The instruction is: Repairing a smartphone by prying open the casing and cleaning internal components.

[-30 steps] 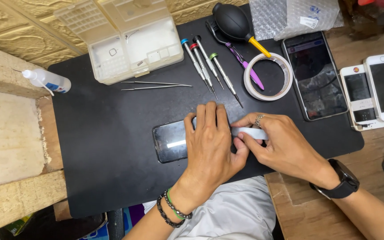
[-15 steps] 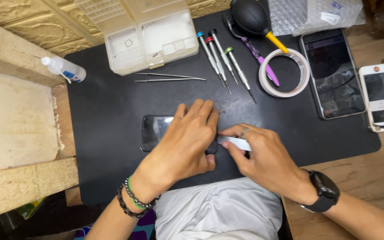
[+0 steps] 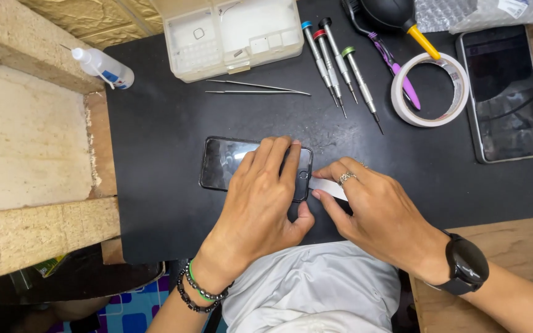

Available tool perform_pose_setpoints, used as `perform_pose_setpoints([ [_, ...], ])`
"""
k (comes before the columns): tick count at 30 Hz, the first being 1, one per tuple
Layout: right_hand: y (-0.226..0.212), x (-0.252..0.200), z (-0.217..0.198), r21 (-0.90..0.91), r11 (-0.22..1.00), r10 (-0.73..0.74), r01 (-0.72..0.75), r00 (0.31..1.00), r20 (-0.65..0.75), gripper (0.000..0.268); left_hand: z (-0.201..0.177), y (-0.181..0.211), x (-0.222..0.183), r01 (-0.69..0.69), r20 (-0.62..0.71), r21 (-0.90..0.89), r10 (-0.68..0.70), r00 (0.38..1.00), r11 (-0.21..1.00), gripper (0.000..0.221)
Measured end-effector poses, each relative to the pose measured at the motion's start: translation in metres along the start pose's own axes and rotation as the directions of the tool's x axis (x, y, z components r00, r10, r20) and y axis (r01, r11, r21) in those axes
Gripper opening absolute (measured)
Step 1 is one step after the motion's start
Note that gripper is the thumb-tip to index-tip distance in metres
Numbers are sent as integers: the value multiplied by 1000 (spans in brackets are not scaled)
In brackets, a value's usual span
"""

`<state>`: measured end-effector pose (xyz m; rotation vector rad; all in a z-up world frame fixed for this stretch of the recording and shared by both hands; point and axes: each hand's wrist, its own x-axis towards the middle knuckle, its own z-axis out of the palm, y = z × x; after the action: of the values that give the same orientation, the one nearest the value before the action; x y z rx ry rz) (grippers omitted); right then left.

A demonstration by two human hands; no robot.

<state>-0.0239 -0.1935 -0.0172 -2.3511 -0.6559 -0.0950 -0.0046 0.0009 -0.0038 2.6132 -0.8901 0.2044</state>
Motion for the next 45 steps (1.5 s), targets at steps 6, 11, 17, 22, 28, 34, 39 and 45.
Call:
perform_pose_setpoints([
  [6,9,-3,5,-391,917,-111,81,992,-56,19,-6,-5,3,-49,41,74,46,998,996,73],
  [11,8,-7,9,-515,847,-215,132,971,-104,17,-8,-6,9,-82,85,158,70,994,984,56],
  [17,7,-8,16,-550,830,-175,95,980,-95,18,2,0,9,-52,7,136,51,999,989,35],
  [22,10,-9,19,-480,875,-143,70,983,-116,24,6,5,8,11,-61,76,-7,998,997,41],
  [28,8,-10,23,-434,899,-130,61,983,-132,15,7,6,7,33,-63,154,-23,998,988,45],
  [34,7,-5,16,-386,920,-123,70,986,-114,19,9,2,7,-4,-60,134,13,998,991,40],
  [39,5,-3,8,-317,946,-92,72,995,-48,19,10,5,7,13,-39,166,-7,999,986,43],
  [45,-7,-6,15,-330,943,-91,46,988,-121,13,17,11,8,54,-37,257,-46,998,965,56],
])
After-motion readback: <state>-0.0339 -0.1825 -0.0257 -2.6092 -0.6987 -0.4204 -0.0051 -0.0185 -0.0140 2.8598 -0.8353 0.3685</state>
